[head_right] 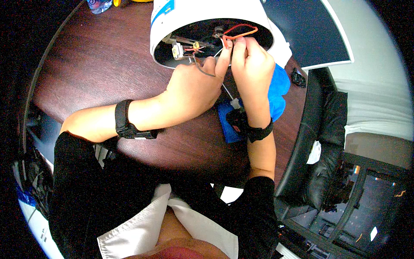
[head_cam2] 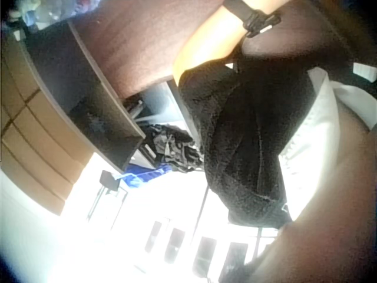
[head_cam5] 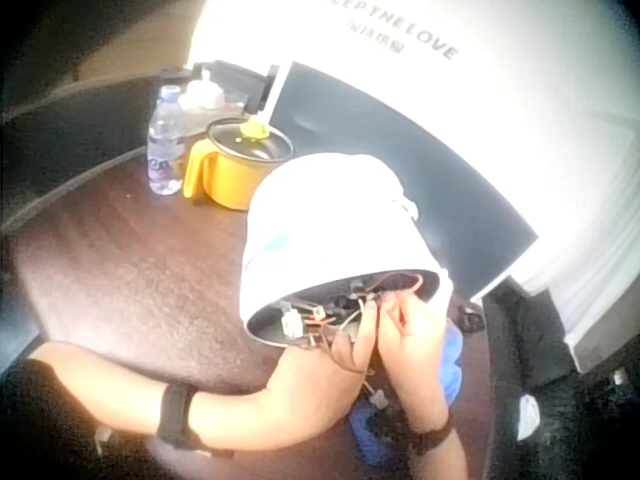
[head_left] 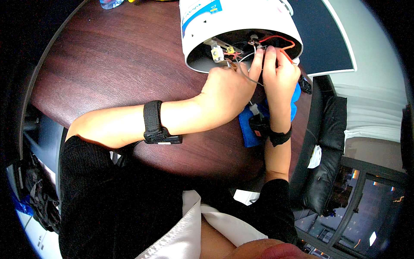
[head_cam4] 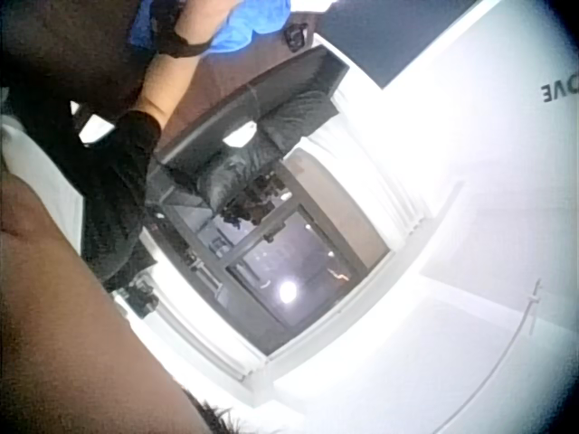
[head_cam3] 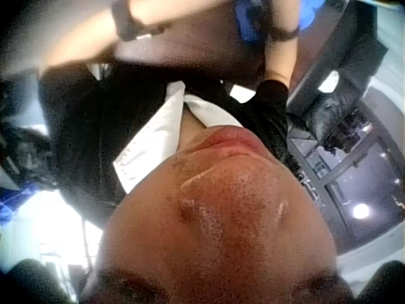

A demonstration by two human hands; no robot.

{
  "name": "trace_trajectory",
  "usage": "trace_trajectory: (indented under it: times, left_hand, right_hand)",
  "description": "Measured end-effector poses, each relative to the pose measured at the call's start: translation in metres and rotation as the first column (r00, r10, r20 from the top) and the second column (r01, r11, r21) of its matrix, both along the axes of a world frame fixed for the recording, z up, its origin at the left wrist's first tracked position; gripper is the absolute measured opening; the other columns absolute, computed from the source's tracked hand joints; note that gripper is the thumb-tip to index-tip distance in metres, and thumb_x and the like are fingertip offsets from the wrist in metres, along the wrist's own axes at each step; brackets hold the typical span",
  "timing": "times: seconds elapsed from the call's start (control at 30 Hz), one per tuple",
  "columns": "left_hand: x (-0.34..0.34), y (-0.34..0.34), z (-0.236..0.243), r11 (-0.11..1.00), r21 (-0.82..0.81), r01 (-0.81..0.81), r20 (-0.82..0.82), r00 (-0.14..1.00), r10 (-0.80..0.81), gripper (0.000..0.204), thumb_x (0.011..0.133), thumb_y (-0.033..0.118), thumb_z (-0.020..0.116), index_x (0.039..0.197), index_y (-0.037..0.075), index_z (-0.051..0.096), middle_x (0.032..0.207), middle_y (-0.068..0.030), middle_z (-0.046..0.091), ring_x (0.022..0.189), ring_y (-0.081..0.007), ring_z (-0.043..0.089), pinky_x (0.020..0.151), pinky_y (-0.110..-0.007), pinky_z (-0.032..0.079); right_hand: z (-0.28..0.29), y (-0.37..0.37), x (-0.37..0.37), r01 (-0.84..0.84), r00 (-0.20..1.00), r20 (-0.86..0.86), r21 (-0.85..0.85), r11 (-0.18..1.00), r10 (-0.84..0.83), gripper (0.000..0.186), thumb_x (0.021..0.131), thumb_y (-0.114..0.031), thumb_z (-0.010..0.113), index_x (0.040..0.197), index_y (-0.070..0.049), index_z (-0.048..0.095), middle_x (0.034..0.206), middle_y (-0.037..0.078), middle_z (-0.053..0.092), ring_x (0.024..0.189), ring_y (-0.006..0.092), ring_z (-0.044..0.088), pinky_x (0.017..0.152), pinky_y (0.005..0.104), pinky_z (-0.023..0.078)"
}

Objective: The person uses a screwdriver to adjust wires and components inside a white cylindrical device. They then wipe the interior of a circular metal cover with a blue cloth.

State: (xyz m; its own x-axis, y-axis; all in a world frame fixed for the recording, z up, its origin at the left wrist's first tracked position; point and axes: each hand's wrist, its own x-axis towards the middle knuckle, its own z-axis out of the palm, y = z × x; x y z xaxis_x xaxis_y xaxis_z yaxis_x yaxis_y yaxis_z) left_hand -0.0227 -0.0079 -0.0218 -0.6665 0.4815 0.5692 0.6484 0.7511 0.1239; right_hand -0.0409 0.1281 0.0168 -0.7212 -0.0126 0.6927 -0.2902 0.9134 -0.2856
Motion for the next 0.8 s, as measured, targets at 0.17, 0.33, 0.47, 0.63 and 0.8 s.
trace_trajectory:
  times: [0.17,0.33,0.47,0.63,0.8]
  left_hand:
    - [-0.001,0.002,-0.002,1.000,0.011,0.011,0.039,0.999,-0.011,0.059,0.085,0.017,0.052,0.138,-0.004,0.037,0.078,-0.0070,0.063,0.059,-0.0158,0.063,0.045,-0.028,0.048]
    - [0.000,0.001,-0.001,1.000,0.017,-0.002,0.026,1.000,0.001,0.059,0.086,0.017,0.052,0.138,-0.004,0.037,0.078,-0.0076,0.064,0.059,-0.0165,0.063,0.045,-0.028,0.048]
    - [-0.001,0.001,-0.002,0.999,0.027,0.023,0.043,0.999,-0.024,0.058,0.086,0.017,0.052,0.138,-0.005,0.037,0.077,-0.0074,0.064,0.059,-0.0164,0.063,0.045,-0.028,0.048]
    - [0.000,0.000,-0.001,1.000,-0.012,0.004,0.031,1.000,-0.004,0.058,0.086,0.017,0.052,0.137,-0.005,0.038,0.078,-0.0070,0.064,0.059,-0.0154,0.063,0.044,-0.027,0.047]
    - [0.000,-0.002,0.000,0.999,-0.033,0.005,0.032,0.999,-0.004,0.059,0.086,0.017,0.052,0.137,-0.006,0.038,0.080,-0.0080,0.064,0.059,-0.0149,0.063,0.043,-0.028,0.047]
  right_hand:
    - [0.006,-0.002,0.006,0.066,0.991,0.115,-0.014,0.998,-0.064,0.017,0.087,-0.016,0.061,0.079,-0.002,0.067,0.055,0.012,0.056,0.045,0.0189,0.054,0.046,0.0319,0.043]
    - [0.002,-0.004,0.001,0.028,0.997,0.078,-0.048,0.998,-0.025,0.019,0.088,-0.017,0.060,0.079,-0.001,0.067,0.054,0.012,0.056,0.043,0.0192,0.054,0.046,0.0320,0.043]
    - [0.000,-0.001,0.000,0.017,0.997,0.076,-0.031,0.999,-0.015,0.020,0.088,-0.017,0.060,0.079,-0.001,0.067,0.052,0.012,0.055,0.043,0.0182,0.053,0.045,0.0316,0.042]
    - [0.010,-0.005,0.007,0.069,0.991,0.117,-0.023,0.997,-0.066,0.019,0.087,-0.017,0.064,0.077,-0.001,0.067,0.049,0.008,0.052,0.041,0.0123,0.048,0.043,0.0288,0.039]
    - [0.009,-0.004,0.005,0.064,0.990,0.127,-0.066,0.996,-0.055,0.018,0.087,-0.016,0.064,0.077,-0.001,0.066,0.049,0.006,0.051,0.041,0.0099,0.047,0.043,0.0277,0.038]
